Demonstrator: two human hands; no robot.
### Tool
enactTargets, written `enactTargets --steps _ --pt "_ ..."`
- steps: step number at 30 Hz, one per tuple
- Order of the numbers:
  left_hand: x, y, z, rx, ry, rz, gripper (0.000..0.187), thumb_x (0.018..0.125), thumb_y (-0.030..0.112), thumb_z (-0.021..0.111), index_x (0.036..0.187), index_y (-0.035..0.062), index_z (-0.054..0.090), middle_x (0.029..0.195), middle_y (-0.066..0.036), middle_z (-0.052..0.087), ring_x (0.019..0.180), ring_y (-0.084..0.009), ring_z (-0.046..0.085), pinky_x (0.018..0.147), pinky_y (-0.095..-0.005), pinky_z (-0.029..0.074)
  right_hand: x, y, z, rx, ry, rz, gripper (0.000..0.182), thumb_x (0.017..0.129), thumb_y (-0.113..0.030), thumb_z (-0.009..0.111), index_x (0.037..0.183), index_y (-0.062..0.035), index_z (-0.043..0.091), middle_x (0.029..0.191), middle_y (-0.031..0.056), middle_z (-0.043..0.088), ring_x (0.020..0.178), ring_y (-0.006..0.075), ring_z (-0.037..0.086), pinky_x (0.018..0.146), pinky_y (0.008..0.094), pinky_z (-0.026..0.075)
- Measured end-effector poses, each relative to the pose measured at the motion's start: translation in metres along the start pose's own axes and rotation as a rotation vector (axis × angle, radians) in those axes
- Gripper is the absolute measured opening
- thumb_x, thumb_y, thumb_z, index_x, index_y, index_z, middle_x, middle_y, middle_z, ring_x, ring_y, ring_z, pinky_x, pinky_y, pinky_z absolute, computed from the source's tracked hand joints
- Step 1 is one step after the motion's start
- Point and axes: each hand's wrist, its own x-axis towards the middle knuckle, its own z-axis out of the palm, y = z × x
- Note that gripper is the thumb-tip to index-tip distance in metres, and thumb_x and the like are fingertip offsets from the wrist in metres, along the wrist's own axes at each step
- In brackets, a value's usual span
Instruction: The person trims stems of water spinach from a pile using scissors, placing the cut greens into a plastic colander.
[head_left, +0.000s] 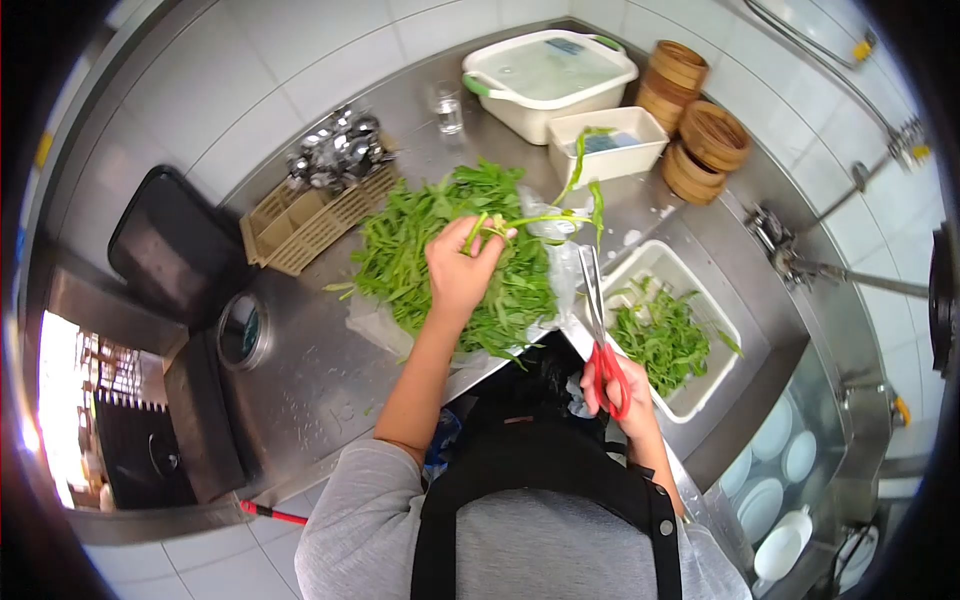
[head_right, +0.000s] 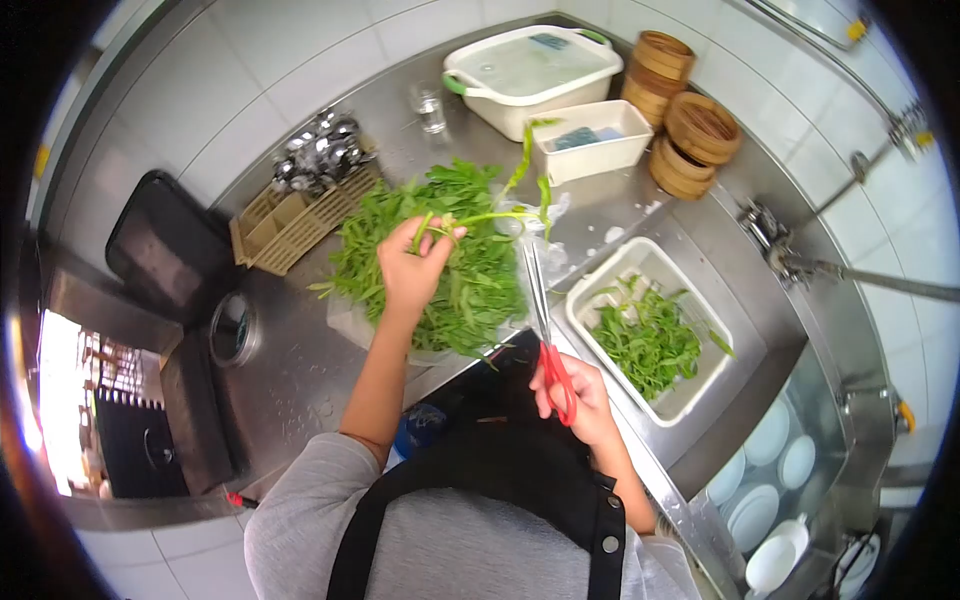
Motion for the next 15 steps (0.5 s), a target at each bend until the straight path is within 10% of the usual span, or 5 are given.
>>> enactTargets --steps 15 --pt "-0.057 0.023 0.114 0.063 -0.415 0.216 0.014 0.069 0.012 0.066 0.081 0.0063 0.062 0.074 -0.009 0.059 0.063 -0.0283 0.058 0.055 -0.0341 0.046 -0.054 0.021 -0.042 0.081 0.516 -0.079 0.050 0.088 -0.052 0.037 0.083 -0.0033 0.050 0.048 0.0032 0.043 0.036 0.0074 0.031 0.040 0.0201 0.028"
